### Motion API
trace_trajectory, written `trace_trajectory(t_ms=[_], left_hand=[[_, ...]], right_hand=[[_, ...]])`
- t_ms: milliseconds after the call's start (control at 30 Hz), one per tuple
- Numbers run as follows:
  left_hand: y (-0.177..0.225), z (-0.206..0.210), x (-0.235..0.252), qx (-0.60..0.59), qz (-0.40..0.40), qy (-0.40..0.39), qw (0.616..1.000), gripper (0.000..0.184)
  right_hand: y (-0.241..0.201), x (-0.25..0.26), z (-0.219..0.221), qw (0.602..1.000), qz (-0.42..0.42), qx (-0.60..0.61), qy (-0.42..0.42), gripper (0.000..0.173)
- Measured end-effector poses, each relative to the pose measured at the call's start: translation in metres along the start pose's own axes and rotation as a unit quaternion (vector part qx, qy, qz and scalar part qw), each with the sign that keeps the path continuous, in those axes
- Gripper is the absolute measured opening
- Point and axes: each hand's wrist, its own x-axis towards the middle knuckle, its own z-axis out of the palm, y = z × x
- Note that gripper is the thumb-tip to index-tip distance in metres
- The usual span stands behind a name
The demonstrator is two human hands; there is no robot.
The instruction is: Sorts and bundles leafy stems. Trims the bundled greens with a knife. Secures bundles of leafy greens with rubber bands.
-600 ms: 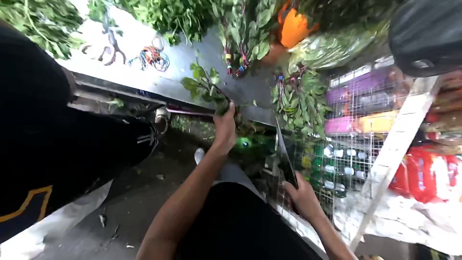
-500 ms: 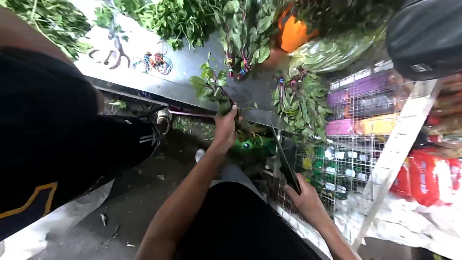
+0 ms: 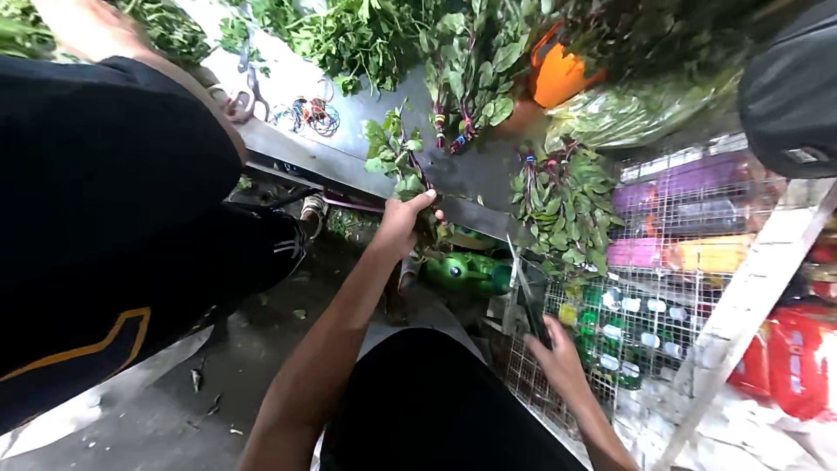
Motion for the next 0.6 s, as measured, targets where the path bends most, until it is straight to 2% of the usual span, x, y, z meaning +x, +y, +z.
trace_trajectory(t_ms=[133,233,367,500,567,600], left_hand=[[-0.001,-0.003,-0.007,0.009,-0.001,-0.032,0.999,0.028],[0.000,-0.006,-0.021,0.040,0.017,-0.071,0.997,0.030],[-0.003,-0.009,-0.022,0.032,0.014,-0.080,0.996,0.040],[-0.006,-0.011,-0.013,-0.007,-0.009,-0.075,0.997,0.040],[-0.005,-0.011,-0.006,-0.032,-0.014,-0.071,0.997,0.040],[-0.004,-0.009,-0.003,-0.042,-0.015,-0.070,0.997,0.041]], right_hand=[[-0.070,0.108,0.028,0.994,-0.027,0.059,0.082,0.058],[-0.098,0.185,0.040,0.989,-0.039,0.042,0.137,0.058],[-0.124,0.246,0.043,0.987,-0.027,-0.048,0.153,0.058],[-0.136,0.259,0.041,0.976,-0.025,-0.157,0.148,0.060],[-0.145,0.234,0.033,0.983,-0.100,-0.108,0.108,0.057],[-0.150,0.213,0.030,0.987,-0.144,-0.051,0.053,0.054]])
